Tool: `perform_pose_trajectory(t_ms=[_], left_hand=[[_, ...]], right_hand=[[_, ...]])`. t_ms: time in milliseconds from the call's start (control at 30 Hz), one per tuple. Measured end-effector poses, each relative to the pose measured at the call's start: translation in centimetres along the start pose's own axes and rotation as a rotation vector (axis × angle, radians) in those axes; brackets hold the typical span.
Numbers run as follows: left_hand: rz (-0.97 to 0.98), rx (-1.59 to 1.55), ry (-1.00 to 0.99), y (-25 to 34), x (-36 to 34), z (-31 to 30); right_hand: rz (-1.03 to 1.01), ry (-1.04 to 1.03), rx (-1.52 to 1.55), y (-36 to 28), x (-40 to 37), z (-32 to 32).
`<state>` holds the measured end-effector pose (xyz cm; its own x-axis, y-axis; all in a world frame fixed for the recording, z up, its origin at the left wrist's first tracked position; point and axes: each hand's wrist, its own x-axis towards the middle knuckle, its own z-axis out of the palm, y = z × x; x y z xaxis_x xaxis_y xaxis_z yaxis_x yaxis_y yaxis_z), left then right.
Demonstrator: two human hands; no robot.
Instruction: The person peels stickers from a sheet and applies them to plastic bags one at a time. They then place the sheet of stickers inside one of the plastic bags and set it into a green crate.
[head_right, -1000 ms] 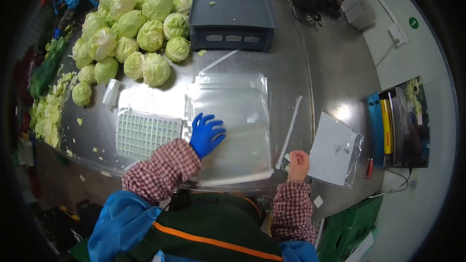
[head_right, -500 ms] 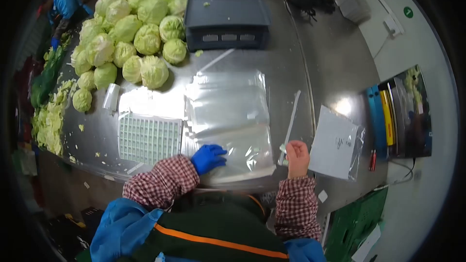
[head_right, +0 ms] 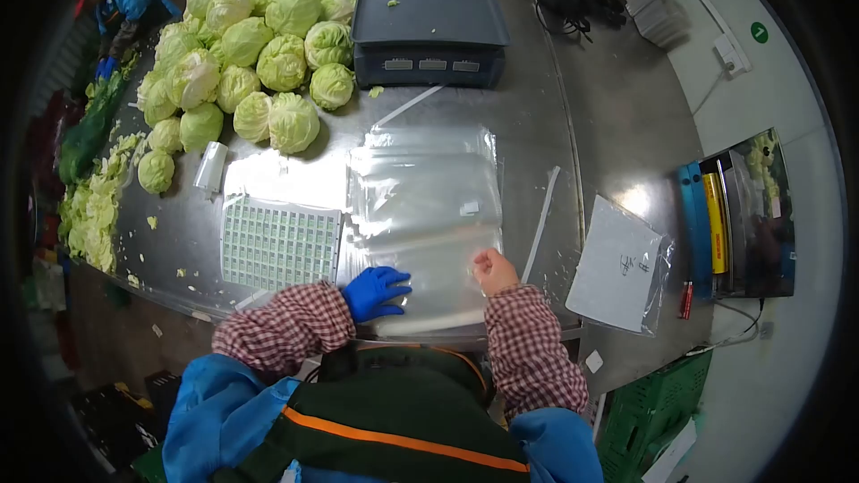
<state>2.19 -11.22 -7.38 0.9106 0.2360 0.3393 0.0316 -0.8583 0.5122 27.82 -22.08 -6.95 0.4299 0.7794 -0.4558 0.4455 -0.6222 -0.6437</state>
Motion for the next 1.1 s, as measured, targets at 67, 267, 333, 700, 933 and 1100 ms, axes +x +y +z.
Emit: perform_pose_trajectory(t_ms=[67, 267, 333, 700, 933, 1100], left_hand=[[0.023, -0.048, -0.026, -1.6, -1.1, 1.6], [-0.881, -0.939, -0.402, -3.6, 4.7, -3.1], [-1.032, -1.080, 0.472, -3.8, 5.4, -3.5], [-0.486, 0.323, -0.167, -0.4, 2.7, 0.7], [-0.376, 0.318, -0.114, -2.6, 2.8, 1.5], [-0.139, 0.274, -0.048, -0.3, 1.9, 1.2]], right_hand=[[-0.062, 0.137, -0.189, -0.3, 0.1, -0.9], [-0.014, 0.324, 0.793, -5.5, -2.2, -9.3], [-0.050, 0.246, 0.792, -5.6, -3.1, -10.4], [0.023, -0.116, -0.130, 0.3, -3.2, 1.3], [0.065, -0.069, -0.065, 0.5, -3.2, 1.5], [0.090, -0.085, 0.068, 0.7, -3.3, 1.2]])
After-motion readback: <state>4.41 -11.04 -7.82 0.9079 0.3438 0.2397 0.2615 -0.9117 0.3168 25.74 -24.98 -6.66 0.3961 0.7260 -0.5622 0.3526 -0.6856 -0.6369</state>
